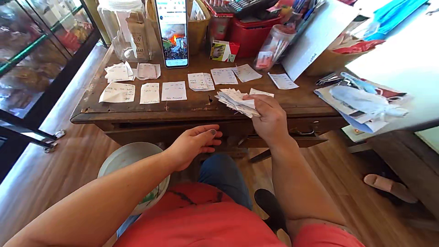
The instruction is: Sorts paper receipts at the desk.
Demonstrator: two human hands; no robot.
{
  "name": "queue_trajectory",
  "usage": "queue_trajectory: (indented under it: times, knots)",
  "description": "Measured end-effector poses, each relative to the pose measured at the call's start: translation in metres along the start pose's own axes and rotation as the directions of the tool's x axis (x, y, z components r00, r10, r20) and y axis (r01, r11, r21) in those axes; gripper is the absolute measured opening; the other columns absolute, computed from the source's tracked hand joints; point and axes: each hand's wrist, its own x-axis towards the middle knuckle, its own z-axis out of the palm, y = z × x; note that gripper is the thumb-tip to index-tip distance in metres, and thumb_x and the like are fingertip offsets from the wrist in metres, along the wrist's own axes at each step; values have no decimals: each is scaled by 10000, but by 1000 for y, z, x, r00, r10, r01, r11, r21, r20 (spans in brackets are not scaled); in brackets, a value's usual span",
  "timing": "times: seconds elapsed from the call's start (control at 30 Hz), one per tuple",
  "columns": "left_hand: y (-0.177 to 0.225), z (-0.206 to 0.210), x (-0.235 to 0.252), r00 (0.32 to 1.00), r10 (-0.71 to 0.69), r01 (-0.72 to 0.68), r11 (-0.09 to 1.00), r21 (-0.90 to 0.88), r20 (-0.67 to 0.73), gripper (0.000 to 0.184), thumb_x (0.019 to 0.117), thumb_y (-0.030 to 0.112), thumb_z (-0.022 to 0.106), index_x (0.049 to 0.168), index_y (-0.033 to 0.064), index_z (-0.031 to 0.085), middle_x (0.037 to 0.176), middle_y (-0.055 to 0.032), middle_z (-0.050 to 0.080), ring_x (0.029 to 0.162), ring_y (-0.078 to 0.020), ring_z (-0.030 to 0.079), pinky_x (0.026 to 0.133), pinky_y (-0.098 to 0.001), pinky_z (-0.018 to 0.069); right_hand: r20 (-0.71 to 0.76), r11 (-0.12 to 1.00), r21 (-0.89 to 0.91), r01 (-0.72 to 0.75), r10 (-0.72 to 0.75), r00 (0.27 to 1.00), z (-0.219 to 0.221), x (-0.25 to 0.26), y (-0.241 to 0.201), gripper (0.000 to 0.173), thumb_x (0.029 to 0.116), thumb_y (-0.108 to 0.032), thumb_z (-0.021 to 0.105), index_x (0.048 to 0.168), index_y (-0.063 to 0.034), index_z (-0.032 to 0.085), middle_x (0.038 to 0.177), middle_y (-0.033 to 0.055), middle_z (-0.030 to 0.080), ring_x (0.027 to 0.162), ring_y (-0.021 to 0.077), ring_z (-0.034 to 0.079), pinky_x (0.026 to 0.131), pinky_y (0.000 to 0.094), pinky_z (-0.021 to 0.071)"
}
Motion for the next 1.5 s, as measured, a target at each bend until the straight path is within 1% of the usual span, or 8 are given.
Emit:
queue_trajectory:
  times: [0.27,0.63,0.83,1.0,1.23,1.3,1.4,1.5]
  knots:
    - [-7,4,12,997,69,-63,982,-176,32,487,1114,368,363,1458,38,461,1421,-91,587,1292,-205,589,1068,-402,499,50,995,79,67,-71,996,11,-2,-15,250,934,26,589,1140,32,731,1184,194,732,1153,331,694,1057,465,506]
    - [-9,-1,7,998,50,-41,977,-208,36,481,1111,380,368,1443,43,456,1387,-109,577,1296,-209,572,1077,-403,485,295,988,141,67,-107,950,10,12,-16,329,925,-56,647,1244,-13,718,1334,239,649,1239,389,637,1056,502,505]
    - [-7,-1,5,998,47,-37,980,-197,47,471,1113,372,375,1467,69,442,1411,-99,573,1290,-201,582,1061,-389,501,220,944,307,119,-192,956,3,18,-3,226,900,29,616,1071,30,764,1145,197,743,1134,288,713,1037,383,542]
    - [-7,0,3,997,56,-47,981,-186,43,501,1118,372,359,1491,46,431,1419,-92,583,1262,-194,606,1040,-372,510,143,985,165,59,-83,986,4,28,-8,154,914,-9,663,1013,90,725,941,239,739,861,325,740,802,435,595]
    - [-6,-4,3,996,75,-66,980,-188,43,559,1120,421,306,1530,52,389,1462,-97,557,1286,-208,595,1059,-393,507,8,950,269,-161,165,986,2,48,-4,230,982,-143,683,1067,68,717,1027,162,743,984,55,701,925,223,549]
    - [-5,-3,2,996,77,-68,979,-192,39,546,1122,408,304,1529,54,387,1459,-91,558,1282,-206,598,1057,-392,508,-14,960,249,-130,138,990,3,48,-9,226,985,-138,680,1055,74,716,1003,173,742,960,81,710,900,242,559]
    - [-7,-2,0,985,159,-141,964,-225,60,571,1092,410,422,1549,75,354,1466,-75,554,1299,-201,585,1068,-394,502,-9,988,152,-5,7,1000,6,39,-38,175,961,-47,657,1042,102,701,993,242,731,925,296,733,847,430,595]
    - [-9,6,-11,956,290,-282,886,-368,-33,713,905,514,728,1410,90,455,1296,-60,642,1198,-190,635,1039,-380,530,83,991,99,94,-103,991,19,19,-78,259,924,26,597,1142,24,737,1174,198,732,1092,334,714,951,472,577]
